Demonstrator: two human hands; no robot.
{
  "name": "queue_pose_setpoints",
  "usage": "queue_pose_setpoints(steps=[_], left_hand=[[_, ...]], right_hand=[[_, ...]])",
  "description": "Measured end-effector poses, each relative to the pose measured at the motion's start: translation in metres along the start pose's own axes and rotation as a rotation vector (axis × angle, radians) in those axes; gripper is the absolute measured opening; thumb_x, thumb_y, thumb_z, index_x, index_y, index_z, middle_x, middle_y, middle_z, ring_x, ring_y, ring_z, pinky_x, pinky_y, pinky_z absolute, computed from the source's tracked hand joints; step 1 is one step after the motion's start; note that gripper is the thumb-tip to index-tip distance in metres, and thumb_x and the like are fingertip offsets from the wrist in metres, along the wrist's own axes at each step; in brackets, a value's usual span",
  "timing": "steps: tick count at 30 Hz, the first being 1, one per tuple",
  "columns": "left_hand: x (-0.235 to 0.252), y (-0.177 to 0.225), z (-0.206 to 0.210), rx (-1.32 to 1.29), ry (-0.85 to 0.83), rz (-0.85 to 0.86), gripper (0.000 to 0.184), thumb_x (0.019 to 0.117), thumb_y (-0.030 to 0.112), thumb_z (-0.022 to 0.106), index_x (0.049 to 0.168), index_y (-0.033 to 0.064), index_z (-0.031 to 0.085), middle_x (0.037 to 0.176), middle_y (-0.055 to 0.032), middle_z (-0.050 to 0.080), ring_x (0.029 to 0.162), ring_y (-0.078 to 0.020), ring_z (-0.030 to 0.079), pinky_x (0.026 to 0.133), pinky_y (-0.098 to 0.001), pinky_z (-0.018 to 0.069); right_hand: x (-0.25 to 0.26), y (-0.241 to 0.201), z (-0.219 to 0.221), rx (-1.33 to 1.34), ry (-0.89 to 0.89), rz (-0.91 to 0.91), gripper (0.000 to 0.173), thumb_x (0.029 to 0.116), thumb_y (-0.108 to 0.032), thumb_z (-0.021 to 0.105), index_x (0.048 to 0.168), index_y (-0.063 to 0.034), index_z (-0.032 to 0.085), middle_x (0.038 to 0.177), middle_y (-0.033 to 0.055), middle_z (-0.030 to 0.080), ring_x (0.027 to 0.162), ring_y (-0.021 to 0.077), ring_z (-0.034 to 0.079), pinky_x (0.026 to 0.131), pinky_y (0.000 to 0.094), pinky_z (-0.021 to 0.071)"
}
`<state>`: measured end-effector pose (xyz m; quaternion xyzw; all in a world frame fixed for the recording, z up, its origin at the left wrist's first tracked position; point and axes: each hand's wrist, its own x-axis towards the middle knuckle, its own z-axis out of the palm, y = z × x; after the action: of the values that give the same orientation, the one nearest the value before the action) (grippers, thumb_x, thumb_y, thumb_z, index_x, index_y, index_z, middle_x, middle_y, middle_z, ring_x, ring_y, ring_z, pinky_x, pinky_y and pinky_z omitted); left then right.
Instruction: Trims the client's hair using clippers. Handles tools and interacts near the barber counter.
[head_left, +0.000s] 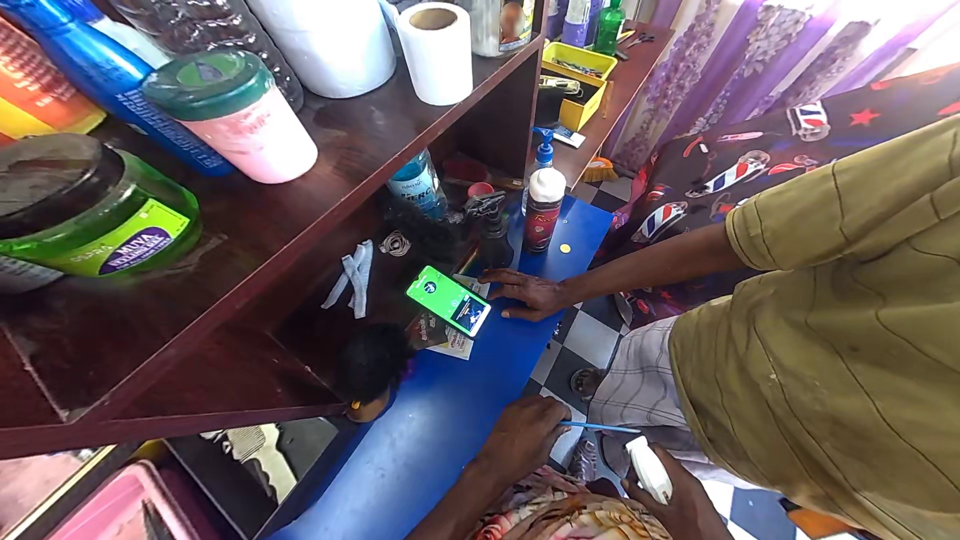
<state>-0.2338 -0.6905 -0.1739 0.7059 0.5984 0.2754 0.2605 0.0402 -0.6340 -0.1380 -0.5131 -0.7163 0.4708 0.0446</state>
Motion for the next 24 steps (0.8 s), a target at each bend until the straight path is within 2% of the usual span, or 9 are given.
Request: queue_pose_setpoints(steps=[9, 24], left_hand=[[0.0013, -0.0014, -0.0029, -0.009, -0.012, -0.013, 0.017, 0.1012, 0.019, 0.061, 0.109, 0.0072, 0.071, 0.102, -0.0101, 0.073, 0.096, -0.0261, 0.072, 0.086, -0.0414, 0.0589], [-0.0032, -0.0051, -0.0042, 0.006, 0.016, -0.016, 0.018, 0.1017, 0.02, 0.06, 0.108, 0.0076, 0.072, 0.102, -0.0094, 0.074, 0.096, -0.0251, 0.072, 0.085, -0.0399, 0.0591]], right_hand=[[0.0016, -0.0052, 0.0001, -0.002, -0.007, 0.014, 0.056, 0.0859, -0.024, 0.08, 0.126, 0.0086, 0.059, 0.102, 0.019, 0.072, 0.094, 0.028, 0.071, 0.09, 0.0473, 0.0557], [0.0072, -0.0063, 0.0038, -0.026, -0.018, 0.004, 0.054, 0.0855, -0.026, 0.08, 0.124, 0.0063, 0.06, 0.1, 0.0168, 0.072, 0.092, 0.0259, 0.071, 0.088, 0.0456, 0.0562]])
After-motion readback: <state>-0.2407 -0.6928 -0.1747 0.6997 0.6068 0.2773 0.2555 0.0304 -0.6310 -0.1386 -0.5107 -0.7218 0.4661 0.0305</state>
